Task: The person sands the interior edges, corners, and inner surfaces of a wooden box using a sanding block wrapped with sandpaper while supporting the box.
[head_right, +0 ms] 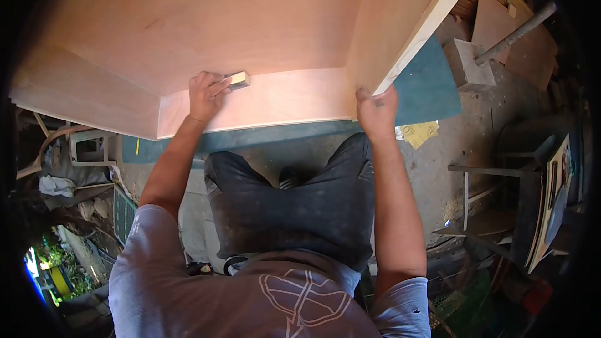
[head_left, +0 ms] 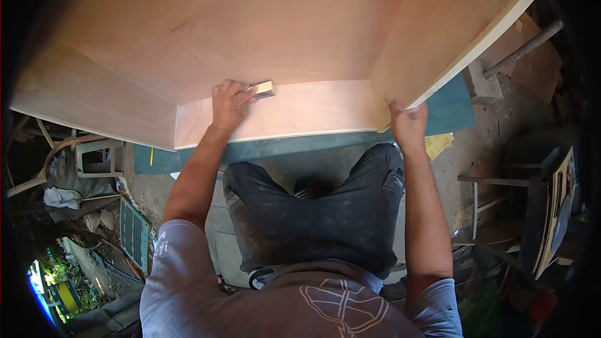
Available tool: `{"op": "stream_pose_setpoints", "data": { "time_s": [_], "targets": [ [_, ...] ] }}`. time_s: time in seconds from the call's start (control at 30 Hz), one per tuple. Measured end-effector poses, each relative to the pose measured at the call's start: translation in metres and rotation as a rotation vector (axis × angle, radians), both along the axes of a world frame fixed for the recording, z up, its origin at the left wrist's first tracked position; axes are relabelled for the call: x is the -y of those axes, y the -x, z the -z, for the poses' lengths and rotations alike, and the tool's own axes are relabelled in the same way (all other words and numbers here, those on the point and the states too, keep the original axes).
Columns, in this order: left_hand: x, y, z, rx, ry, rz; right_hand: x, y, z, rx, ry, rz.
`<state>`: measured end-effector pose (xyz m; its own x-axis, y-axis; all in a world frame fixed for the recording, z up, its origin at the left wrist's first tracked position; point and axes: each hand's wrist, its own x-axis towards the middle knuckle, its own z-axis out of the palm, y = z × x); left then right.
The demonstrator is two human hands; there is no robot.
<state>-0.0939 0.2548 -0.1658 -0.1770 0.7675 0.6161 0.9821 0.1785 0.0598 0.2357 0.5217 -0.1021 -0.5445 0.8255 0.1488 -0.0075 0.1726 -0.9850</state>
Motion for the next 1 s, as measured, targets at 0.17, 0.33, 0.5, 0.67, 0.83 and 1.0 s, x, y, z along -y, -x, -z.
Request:
{"op": "stream_pose_setpoints", "data": {
  "time_s": [0.17,0.33,0.5,0.67,0.83,1.0],
  "targets": [
    [-0.078,-0.056,0.015,0.012,-0.076,0.088,0.005,0.002,-0.005,0.033,-0.044,0.084],
    [-0.159,-0.118,0.005,0.084,-0.012,0.056,-0.005,0.000,-0.002,-0.058,-0.030,0.043],
    [-0.038,-0.033,0.008,-0.002,0.028,-0.119,-0.003,0.001,0.001,-0.036,-0.010,0.033],
    [0.006,-0.009,0.002,0.019,0.022,-0.169,-0.001,0.002,0.005,-0.057,0.014,0.041],
    [-0.114,-0.087,0.010,0.032,-0.075,-0.009,-0.003,-0.001,-0.002,-0.034,-0.028,0.049],
    [-0.048,-0.037,0.004,0.003,0.020,-0.051,-0.003,-0.002,0.003,-0.039,-0.026,0.044]
  ]
}}
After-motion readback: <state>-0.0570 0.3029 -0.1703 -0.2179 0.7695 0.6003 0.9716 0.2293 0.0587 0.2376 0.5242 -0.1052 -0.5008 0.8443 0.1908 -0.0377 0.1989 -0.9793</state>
